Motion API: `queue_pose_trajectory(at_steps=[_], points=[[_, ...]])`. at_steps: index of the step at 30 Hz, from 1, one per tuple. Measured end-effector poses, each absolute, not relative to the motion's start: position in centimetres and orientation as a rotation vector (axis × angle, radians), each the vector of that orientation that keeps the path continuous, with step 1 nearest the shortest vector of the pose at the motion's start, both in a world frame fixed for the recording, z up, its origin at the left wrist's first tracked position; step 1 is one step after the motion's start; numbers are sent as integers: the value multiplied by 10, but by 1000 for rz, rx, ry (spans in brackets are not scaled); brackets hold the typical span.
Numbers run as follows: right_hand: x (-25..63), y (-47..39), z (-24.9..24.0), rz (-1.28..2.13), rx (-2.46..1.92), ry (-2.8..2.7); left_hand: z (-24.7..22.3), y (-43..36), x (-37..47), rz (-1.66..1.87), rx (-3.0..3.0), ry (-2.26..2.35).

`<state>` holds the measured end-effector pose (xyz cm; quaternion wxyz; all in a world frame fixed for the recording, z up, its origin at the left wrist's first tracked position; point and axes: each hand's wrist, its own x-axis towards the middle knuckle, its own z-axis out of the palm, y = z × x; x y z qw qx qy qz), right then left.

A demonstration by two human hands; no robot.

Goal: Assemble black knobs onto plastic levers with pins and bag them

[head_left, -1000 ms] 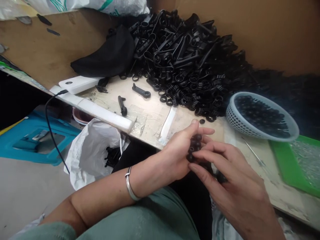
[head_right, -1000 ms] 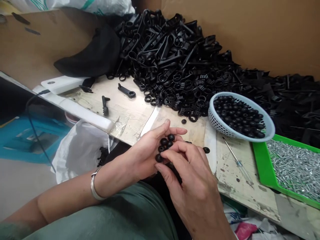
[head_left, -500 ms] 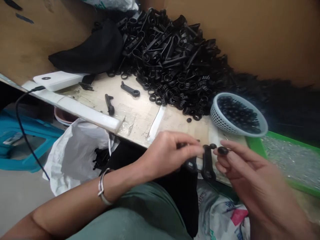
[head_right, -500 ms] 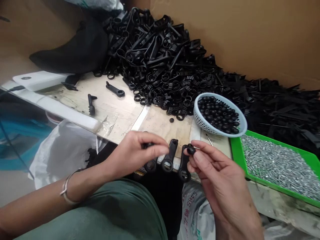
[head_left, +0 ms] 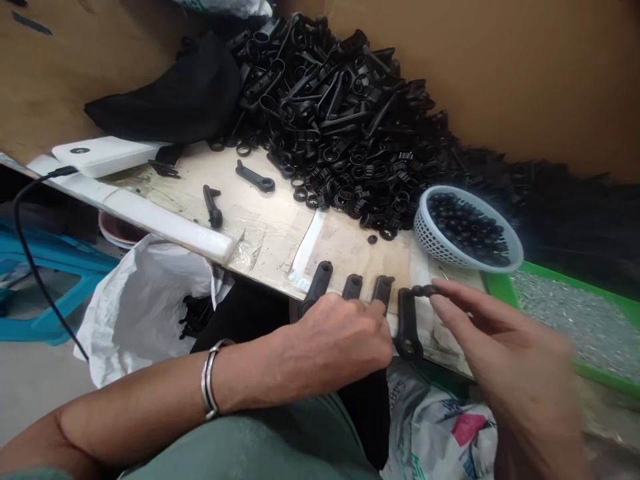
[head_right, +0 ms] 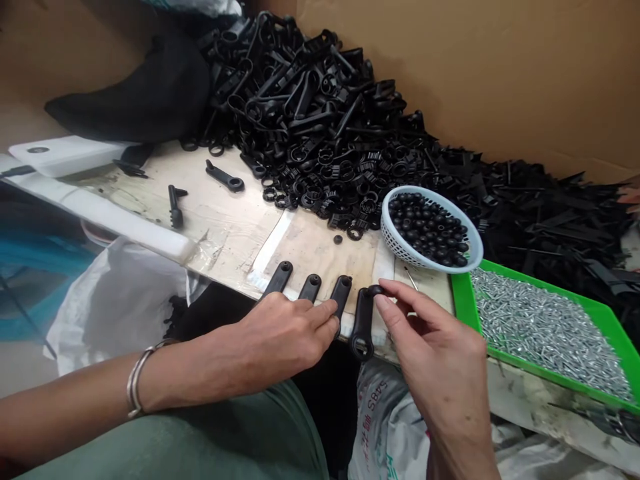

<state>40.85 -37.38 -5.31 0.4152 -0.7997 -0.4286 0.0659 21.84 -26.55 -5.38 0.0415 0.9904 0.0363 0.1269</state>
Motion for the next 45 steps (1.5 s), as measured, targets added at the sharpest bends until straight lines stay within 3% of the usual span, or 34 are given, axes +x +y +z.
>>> queue_pose_trajectory(at_steps=[4,7,24,45], points=[[413,-362,-55,-277,-1918,-1686,-55,-266,220,375,3034,128],[412,-351,-56,-418,-1853,-1896,-55,-265,221,366,3020,121],[412,-338,-56,-434,-1968,-2082,-59,-261,220,481,2970,70],[437,-328,-55,-286,-1678,-2268,-57,-261,220,382,2942,70]])
